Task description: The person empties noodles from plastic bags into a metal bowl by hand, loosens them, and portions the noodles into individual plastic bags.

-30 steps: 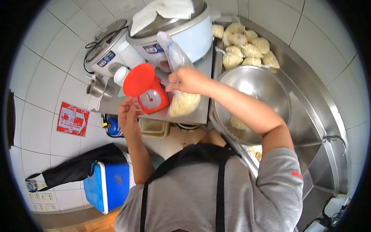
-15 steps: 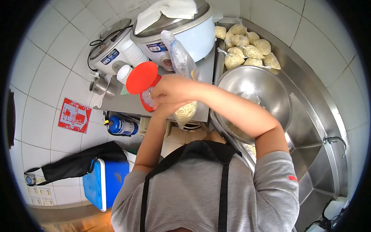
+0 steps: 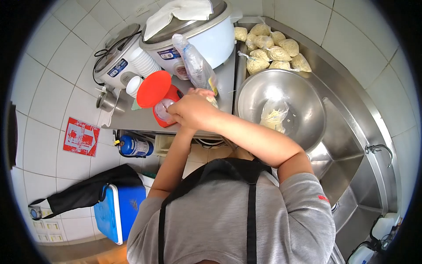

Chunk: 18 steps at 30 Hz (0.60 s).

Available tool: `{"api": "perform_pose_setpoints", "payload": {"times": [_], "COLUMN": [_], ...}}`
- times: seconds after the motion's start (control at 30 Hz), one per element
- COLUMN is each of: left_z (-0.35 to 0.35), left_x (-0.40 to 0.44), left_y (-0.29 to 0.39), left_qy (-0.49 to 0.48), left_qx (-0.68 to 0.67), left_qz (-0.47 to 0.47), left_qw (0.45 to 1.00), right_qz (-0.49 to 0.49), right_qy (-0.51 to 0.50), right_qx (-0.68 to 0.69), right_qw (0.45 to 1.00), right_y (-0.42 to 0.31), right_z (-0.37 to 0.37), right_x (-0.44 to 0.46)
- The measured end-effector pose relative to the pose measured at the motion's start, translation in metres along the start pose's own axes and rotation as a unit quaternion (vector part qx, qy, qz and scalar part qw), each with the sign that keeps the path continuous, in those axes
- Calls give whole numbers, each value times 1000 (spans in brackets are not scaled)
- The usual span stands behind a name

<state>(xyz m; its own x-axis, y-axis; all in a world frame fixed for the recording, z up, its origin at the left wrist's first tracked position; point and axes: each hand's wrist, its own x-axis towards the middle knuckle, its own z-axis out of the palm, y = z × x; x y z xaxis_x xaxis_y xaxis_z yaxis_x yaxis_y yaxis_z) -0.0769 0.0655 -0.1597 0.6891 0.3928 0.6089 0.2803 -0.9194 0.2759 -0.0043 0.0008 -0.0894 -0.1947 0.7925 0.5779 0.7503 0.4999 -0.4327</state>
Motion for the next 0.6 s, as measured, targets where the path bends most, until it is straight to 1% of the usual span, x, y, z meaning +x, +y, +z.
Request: {"api": "perform_pose_setpoints", "payload": {"times": [0.07, 0.1, 0.13, 0.2, 0.23, 0.27, 0.37, 0.47, 0.57, 0.6], "left_z": [0, 0, 1, 2, 4, 5, 11, 18, 23, 24], "left_x": [4, 5, 5, 5, 5, 5, 1, -3, -9, -11], "left_y": [-1, -1, -2, -3, -4, -4, -3, -3, -4, -4], "left_qy": [4, 3, 7, 4, 2, 1, -5, -10, -16, -18], "left_qx": [12, 12, 17, 11, 7, 1, -21, -43, -67, -74], "left_qz": [9, 13, 13, 18, 18, 19, 21, 27, 31, 31], "left_qw": [1000, 1000, 1000, 1000, 1000, 1000, 1000, 999, 997, 997], "right_qz": [-32, 59, 148, 186, 136, 86, 61, -2, 3, 21], "right_qy": [69, 88, 106, 108, 90, 71, 110, 171, 188, 164], "right_qx": [46, 25, 2, 42, 102, 163, 27, -45, -76, -63], "right_qw": [996, 994, 983, 976, 981, 980, 992, 984, 979, 984], "right_y": [5, 29, 68, 72, 35, 13, 8, 19, 26, 29], "right_z": [3, 38, 95, 92, 29, -6, -1, 9, 16, 18], "right_x": [-9, -16, -22, -19, -12, -9, -11, -12, -18, -22]}}
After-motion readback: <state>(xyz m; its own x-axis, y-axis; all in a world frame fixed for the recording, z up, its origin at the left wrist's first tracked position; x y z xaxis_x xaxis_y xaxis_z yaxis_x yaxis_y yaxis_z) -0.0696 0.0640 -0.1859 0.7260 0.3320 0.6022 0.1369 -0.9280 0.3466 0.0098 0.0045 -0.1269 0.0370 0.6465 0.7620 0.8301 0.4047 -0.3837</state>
